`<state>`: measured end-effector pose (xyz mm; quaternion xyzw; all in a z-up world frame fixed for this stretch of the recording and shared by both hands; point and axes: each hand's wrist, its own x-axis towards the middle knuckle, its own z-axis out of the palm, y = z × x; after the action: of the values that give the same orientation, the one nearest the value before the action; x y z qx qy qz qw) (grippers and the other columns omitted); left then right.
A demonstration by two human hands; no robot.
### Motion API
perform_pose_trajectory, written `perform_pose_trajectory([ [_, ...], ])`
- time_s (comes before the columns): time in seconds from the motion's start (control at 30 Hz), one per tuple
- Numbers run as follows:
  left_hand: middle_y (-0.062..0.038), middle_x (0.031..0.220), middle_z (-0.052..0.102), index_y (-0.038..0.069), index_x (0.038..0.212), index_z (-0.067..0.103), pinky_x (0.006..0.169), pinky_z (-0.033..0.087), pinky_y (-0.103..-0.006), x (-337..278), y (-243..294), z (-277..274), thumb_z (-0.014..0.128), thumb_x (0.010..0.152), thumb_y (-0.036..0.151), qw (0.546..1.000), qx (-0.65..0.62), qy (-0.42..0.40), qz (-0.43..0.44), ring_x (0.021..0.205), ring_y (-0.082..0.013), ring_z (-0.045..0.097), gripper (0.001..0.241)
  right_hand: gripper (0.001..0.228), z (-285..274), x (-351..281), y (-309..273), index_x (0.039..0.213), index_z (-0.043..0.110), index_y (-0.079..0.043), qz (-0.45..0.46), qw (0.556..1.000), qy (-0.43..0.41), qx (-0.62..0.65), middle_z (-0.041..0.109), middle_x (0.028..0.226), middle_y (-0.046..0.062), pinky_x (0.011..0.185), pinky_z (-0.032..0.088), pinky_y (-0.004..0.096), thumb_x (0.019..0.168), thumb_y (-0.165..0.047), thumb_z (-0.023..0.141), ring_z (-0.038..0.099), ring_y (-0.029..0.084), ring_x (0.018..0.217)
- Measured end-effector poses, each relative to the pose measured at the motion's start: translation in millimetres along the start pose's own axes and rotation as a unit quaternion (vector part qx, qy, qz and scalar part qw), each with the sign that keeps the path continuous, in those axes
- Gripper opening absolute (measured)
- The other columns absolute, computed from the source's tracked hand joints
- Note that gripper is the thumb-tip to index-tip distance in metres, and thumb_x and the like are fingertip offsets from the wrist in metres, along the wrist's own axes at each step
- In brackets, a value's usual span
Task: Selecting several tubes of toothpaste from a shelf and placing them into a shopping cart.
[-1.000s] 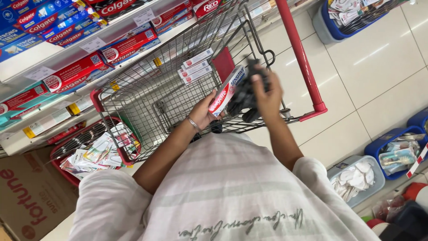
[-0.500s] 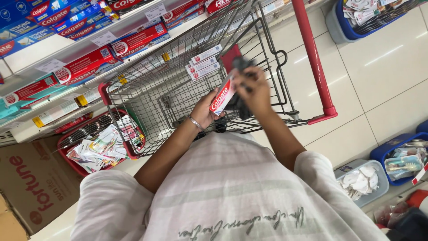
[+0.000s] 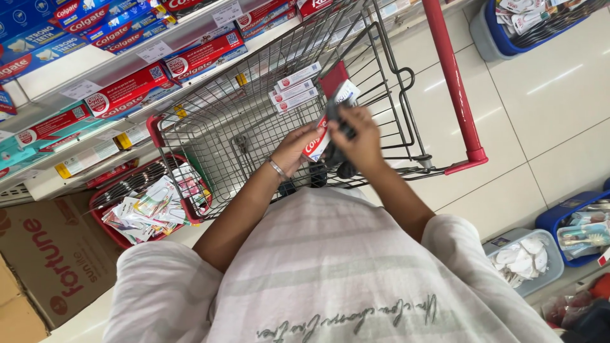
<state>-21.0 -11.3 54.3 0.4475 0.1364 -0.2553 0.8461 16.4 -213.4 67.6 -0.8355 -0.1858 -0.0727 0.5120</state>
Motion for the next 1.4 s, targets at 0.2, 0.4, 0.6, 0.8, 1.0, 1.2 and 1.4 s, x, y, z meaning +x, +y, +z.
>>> perform_pose_trajectory([
  [0.2,-0.001,0.117,0.072,0.011,0.145,0.056,0.084,0.061,-0.0286,-1.5,2.6,1.4,0.059,0.099,0.03,0.998,-0.06,0.028,0.004,0.101,-0.01,0.07,0.049,0.04,-4.6,-0.2,-33.3,0.121,0.077,-0.006,-0.085,0.996,0.024,-0.015,0.059,0.116,0.011,0.086,0.052,0.032,0.083,-0.011,0.086,0.061,0.024,0.1],
  [0.4,-0.005,0.103,0.069,0.013,0.131,0.061,0.071,0.062,-0.0345,9.2,-5.9,7.5,0.052,0.102,0.035,0.99,-0.135,0.019,0.047,0.086,-0.0153,0.069,0.038,0.032,-5.9,0.2,-18.9,0.118,0.075,-0.012,-0.063,0.997,0.039,0.034,0.06,0.125,0.007,0.094,0.054,0.029,0.089,-0.004,0.084,0.066,0.019,0.108],
  [0.6,-0.009,0.102,0.074,0.005,0.124,0.064,0.071,0.061,-0.0295,-17.8,35.9,33.7,0.053,0.101,0.047,0.995,-0.072,0.064,0.038,0.082,-0.0149,0.072,0.049,0.033,-3.3,-25.5,-35.1,0.113,0.079,-0.012,-0.152,0.977,-0.148,0.012,0.061,0.111,0.005,0.088,0.056,0.031,0.082,-0.006,0.084,0.063,0.019,0.1],
  [0.8,-0.008,0.088,0.069,0.006,0.126,0.069,0.05,0.052,-0.0264,-14.6,18.9,35.2,0.054,0.102,0.05,0.995,0.068,0.059,0.034,0.064,-0.0121,0.062,0.052,0.023,-27.8,34.8,-6.2,0.117,0.081,-0.009,0.014,0.995,0.093,0.042,0.065,0.113,0.007,0.093,0.051,0.029,0.094,-0.005,0.077,0.062,0.019,0.106],
  [1.0,-0.005,0.114,0.071,-0.002,0.137,0.064,0.085,0.056,-0.0243,-4.0,3.5,31.7,0.065,0.105,0.032,0.991,0.084,-0.05,0.088,0.099,-0.0079,0.067,0.047,0.03,-21.9,25.9,-20.1,0.12,0.072,0.003,0.052,0.986,0.137,0.082,0.061,0.117,0.012,0.092,0.05,0.03,0.097,-0.015,0.078,0.059,0.02,0.107],
  [1.2,-0.008,0.116,0.071,0.006,0.143,0.056,0.091,0.059,-0.0281,24.2,1.5,9.8,0.052,0.102,0.039,0.992,0.0,0.084,0.096,0.103,-0.0134,0.07,0.053,0.016,6.4,-20.8,-32.1,0.11,0.076,-0.009,-0.062,0.995,0.043,0.062,0.065,0.116,0.01,0.091,0.054,0.031,0.094,-0.008,0.076,0.065,0.02,0.105],
  [1.4,-0.01,0.115,0.071,0.002,0.137,0.06,0.081,0.057,-0.031,23.5,2.7,10.2,0.052,0.104,0.045,0.998,-0.016,0.025,0.05,0.095,-0.0151,0.068,0.055,0.024,-16.3,26.6,-22.7,0.117,0.077,-0.008,-0.027,0.999,0.038,-0.017,0.06,0.115,0.011,0.085,0.055,0.028,0.093,-0.006,0.077,0.064,0.019,0.104],
])
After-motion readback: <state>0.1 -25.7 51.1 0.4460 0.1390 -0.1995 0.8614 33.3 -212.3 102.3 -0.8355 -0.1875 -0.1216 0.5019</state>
